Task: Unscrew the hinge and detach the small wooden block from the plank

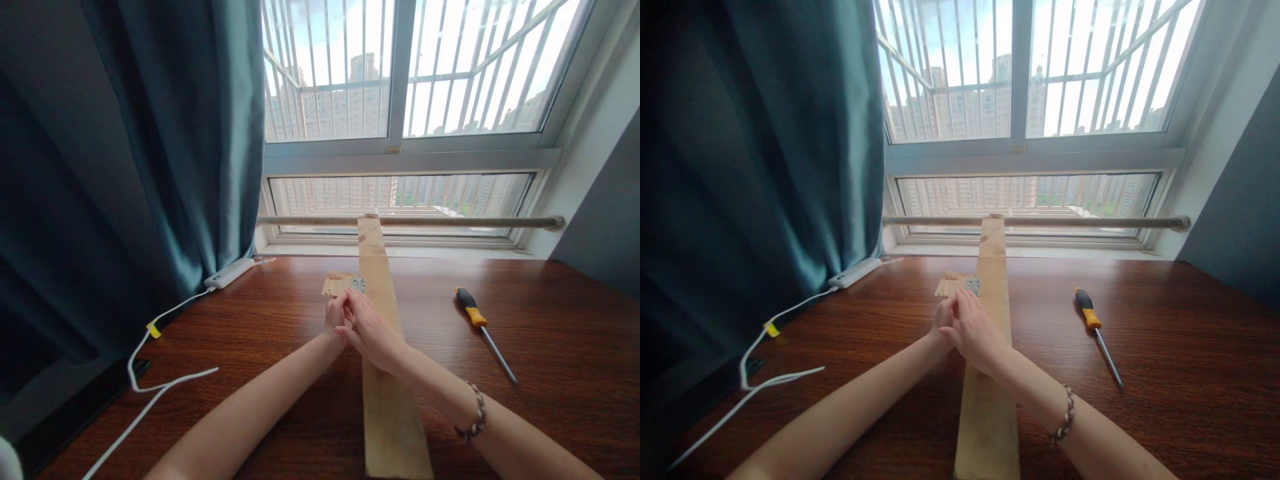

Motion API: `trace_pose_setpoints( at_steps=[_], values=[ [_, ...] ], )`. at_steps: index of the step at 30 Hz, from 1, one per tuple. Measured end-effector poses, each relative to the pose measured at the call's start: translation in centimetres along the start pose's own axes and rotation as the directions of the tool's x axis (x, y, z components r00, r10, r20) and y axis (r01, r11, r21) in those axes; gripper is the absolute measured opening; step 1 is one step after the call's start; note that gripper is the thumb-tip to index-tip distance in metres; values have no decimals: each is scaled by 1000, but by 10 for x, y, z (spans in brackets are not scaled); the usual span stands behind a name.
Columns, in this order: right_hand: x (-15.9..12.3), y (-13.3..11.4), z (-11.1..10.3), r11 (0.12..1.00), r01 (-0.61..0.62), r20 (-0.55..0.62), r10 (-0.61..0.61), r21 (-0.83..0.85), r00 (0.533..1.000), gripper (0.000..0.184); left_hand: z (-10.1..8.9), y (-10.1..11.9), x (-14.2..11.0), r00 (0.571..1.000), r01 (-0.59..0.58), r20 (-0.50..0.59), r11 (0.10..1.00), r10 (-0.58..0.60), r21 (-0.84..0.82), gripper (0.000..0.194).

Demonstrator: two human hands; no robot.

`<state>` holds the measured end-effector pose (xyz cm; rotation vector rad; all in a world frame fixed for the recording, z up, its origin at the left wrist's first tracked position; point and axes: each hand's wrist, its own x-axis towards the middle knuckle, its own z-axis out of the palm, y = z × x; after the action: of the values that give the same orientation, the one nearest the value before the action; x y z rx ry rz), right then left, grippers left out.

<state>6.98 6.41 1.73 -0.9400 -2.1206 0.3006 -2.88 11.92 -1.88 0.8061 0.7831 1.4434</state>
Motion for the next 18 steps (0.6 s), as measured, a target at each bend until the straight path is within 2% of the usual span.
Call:
trace_pose_setpoints(
  at_steps=[3,5,7,9,10,12,14,16,18],
  values=[
    [5,2,-30,993,-13,-37,17,119,999,54,11,4,-2,991,-10,-130,983,-14,-184,9],
    [5,12,-59,985,-61,-98,77,161,992,38,17,7,-3,983,-6,-180,965,-43,-262,4],
    [-3,35,-92,975,-185,-155,203,121,967,27,20,10,-3,973,4,-217,949,-77,-316,8],
    [-19,70,-126,938,-345,-168,332,-48,928,23,20,12,-2,967,19,-234,938,-105,-346,11],
    [-29,90,-141,882,-443,-167,419,-160,893,22,20,13,-2,966,29,-232,936,-117,-350,12],
    [-52,130,-168,712,-621,-225,580,-327,783,21,19,14,0,965,52,-223,935,-137,-351,12],
    [-72,161,-186,574,-712,-254,677,-404,690,30,17,14,2,965,76,-211,934,-158,-350,11],
    [-85,178,-193,507,-757,-192,764,-412,616,37,16,15,4,965,103,-194,933,-178,-344,11],
    [-89,181,-190,489,-776,-99,818,-399,566,40,14,15,6,961,138,-180,931,-209,-339,11]
  ],
)
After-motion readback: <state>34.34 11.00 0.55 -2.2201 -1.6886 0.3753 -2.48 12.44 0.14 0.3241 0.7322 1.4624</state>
